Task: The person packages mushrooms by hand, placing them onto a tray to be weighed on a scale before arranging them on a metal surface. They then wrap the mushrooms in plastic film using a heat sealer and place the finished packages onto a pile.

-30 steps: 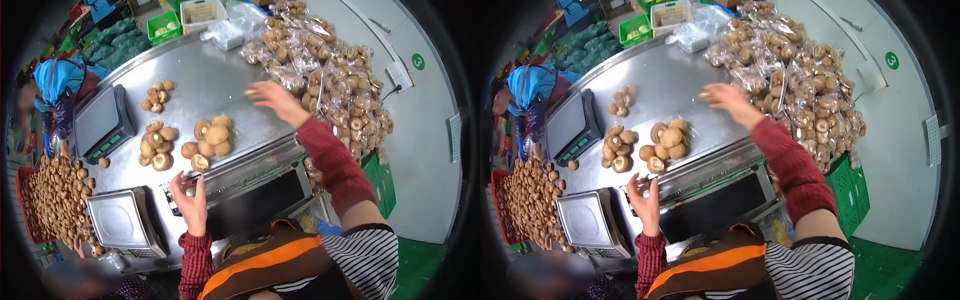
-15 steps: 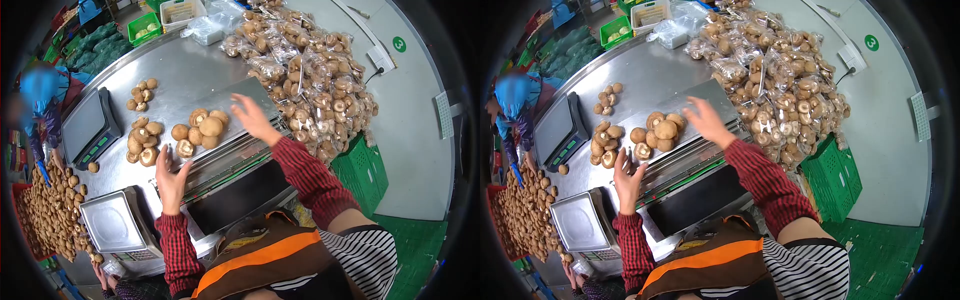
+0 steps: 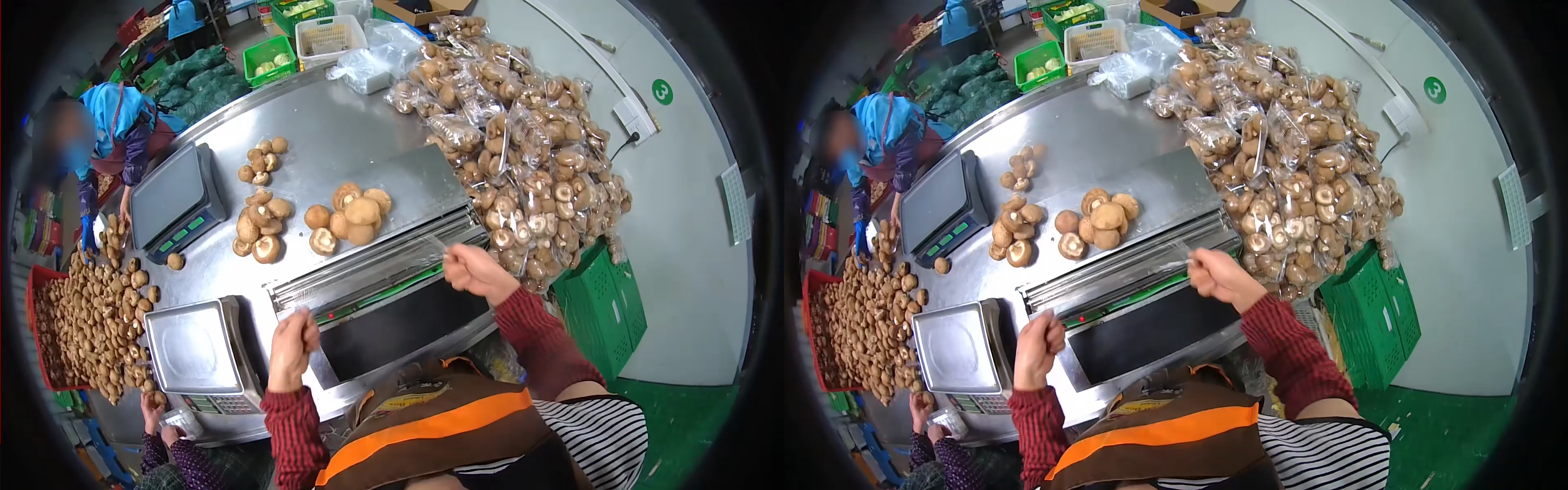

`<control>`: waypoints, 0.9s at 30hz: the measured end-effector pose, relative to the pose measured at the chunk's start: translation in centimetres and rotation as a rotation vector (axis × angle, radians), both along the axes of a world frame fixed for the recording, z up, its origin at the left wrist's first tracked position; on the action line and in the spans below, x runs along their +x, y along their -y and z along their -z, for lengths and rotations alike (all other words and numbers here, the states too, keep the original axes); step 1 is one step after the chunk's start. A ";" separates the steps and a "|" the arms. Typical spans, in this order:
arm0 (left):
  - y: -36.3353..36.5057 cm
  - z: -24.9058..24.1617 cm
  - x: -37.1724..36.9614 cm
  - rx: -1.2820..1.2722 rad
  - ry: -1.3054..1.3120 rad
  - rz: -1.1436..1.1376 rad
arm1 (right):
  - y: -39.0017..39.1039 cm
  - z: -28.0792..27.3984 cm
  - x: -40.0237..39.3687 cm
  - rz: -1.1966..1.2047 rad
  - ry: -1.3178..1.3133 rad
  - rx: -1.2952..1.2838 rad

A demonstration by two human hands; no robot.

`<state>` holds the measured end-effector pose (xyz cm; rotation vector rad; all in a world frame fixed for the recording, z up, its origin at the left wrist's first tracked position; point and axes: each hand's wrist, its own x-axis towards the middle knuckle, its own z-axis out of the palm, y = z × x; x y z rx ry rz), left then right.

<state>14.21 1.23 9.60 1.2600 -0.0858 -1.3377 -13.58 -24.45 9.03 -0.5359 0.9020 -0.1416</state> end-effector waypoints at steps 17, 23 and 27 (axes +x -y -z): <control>17.7 0.9 5.5 0.004 1.815 0.491 | 12.1 3.9 15.1 -0.303 -0.123 -1.178; 16.6 -0.2 4.5 -0.019 1.641 0.347 | 13.5 2.3 16.4 -0.667 -0.270 -1.309; 15.5 1.0 5.0 0.017 1.431 0.166 | 14.9 0.3 17.7 -1.085 -0.435 -1.200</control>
